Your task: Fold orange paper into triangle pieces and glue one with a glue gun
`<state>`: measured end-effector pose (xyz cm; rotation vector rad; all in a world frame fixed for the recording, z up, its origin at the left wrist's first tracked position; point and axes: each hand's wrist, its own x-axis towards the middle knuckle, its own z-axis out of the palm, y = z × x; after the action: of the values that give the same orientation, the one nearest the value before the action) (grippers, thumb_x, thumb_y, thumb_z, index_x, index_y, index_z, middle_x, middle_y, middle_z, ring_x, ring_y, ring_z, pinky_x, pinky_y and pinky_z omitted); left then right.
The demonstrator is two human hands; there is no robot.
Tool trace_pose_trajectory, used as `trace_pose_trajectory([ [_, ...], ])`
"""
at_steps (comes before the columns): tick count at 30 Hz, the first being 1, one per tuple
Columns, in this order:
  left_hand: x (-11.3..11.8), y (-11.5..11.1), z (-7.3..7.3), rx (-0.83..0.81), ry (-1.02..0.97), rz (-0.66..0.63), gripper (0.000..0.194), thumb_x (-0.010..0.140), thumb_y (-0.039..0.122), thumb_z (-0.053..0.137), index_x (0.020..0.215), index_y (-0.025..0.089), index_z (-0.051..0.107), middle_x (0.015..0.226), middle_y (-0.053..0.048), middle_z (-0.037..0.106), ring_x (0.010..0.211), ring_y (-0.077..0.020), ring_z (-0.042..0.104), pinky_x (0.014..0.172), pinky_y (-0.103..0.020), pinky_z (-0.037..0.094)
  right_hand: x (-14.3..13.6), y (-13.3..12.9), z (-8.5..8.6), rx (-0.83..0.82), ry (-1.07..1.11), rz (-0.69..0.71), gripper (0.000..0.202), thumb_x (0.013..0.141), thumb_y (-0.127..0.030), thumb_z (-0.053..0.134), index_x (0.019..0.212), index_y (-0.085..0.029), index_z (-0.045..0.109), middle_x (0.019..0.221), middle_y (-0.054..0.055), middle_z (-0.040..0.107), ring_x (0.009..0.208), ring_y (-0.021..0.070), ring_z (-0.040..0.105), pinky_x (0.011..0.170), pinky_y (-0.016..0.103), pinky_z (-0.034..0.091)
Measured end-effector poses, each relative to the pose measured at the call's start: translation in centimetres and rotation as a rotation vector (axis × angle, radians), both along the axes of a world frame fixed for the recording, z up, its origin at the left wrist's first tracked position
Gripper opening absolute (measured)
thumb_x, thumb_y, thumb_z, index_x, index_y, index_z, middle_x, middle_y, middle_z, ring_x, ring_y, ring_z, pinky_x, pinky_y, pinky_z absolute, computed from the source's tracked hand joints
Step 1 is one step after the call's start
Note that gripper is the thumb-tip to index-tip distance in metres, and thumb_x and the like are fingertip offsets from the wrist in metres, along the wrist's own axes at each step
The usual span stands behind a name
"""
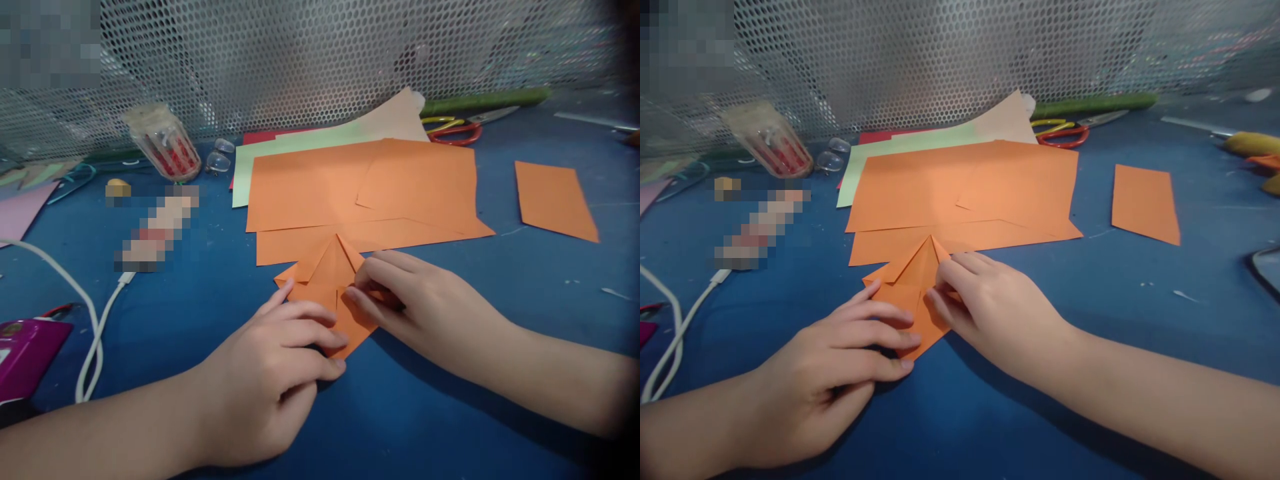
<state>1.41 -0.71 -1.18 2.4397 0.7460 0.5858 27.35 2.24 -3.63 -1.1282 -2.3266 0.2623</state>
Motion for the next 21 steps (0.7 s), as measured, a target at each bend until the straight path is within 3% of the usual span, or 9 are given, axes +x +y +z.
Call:
trace_pose_trajectory([
  [2,-0.11,-0.12,-0.06,-0.024,0.006,0.002,0.035,0.103,0.006,0.052,0.105,0.025,0.082,0.118,0.000,0.087,0.125,-0.0228,0.077,0.138,-0.057,0.033,0.01,0.00,0.01,0.001,-0.001,0.002,0.027,0.109,-0.025,0.053,0.082,-0.025,0.051,0.073,0.000,0.060,0.063,0.0154,0.056,0.056,0.027,0.043],
  [7,-0.17,-0.27,-0.13,-0.018,0.036,0.013,0.045,0.101,0.005,0.050,0.129,0.024,0.080,0.124,-0.005,0.086,0.125,-0.0238,0.078,0.135,-0.056,0.038,0.00,0.05,0.09,-0.029,-0.009,-0.003,0.029,0.111,-0.029,0.052,0.082,-0.025,0.052,0.073,0.000,0.062,0.063,0.0154,0.057,0.056,0.027,0.043],
  [14,-0.20,-0.22,-0.15,0.003,0.064,-0.027,0.041,0.102,0.004,0.050,0.121,0.022,0.081,0.123,-0.009,0.082,0.129,-0.0261,0.075,0.136,-0.060,0.034,-0.03,0.27,0.02,-0.032,-0.006,-0.035,0.032,0.112,-0.034,0.052,0.080,-0.026,0.049,0.071,0.000,0.060,0.062,0.0161,0.054,0.054,0.028,0.041],
  [18,-0.21,-0.30,-0.27,0.035,0.083,-0.025,0.043,0.100,0.004,0.048,0.123,0.020,0.081,0.144,-0.013,0.077,0.144,-0.0281,0.068,0.136,-0.060,0.034,-0.01,0.27,-0.05,-0.019,-0.001,-0.035,0.031,0.111,-0.032,0.054,0.081,-0.026,0.050,0.070,0.000,0.059,0.060,0.0156,0.053,0.053,0.027,0.040],
  [21,-0.22,-0.35,-0.35,0.021,0.092,-0.037,0.043,0.102,0.006,0.049,0.127,0.022,0.080,0.148,-0.010,0.077,0.148,-0.0277,0.065,0.138,-0.062,0.028,-0.01,0.26,-0.08,-0.006,0.002,-0.035,0.028,0.110,-0.029,0.057,0.082,-0.026,0.050,0.071,-0.001,0.059,0.059,0.0149,0.052,0.052,0.026,0.040],
])
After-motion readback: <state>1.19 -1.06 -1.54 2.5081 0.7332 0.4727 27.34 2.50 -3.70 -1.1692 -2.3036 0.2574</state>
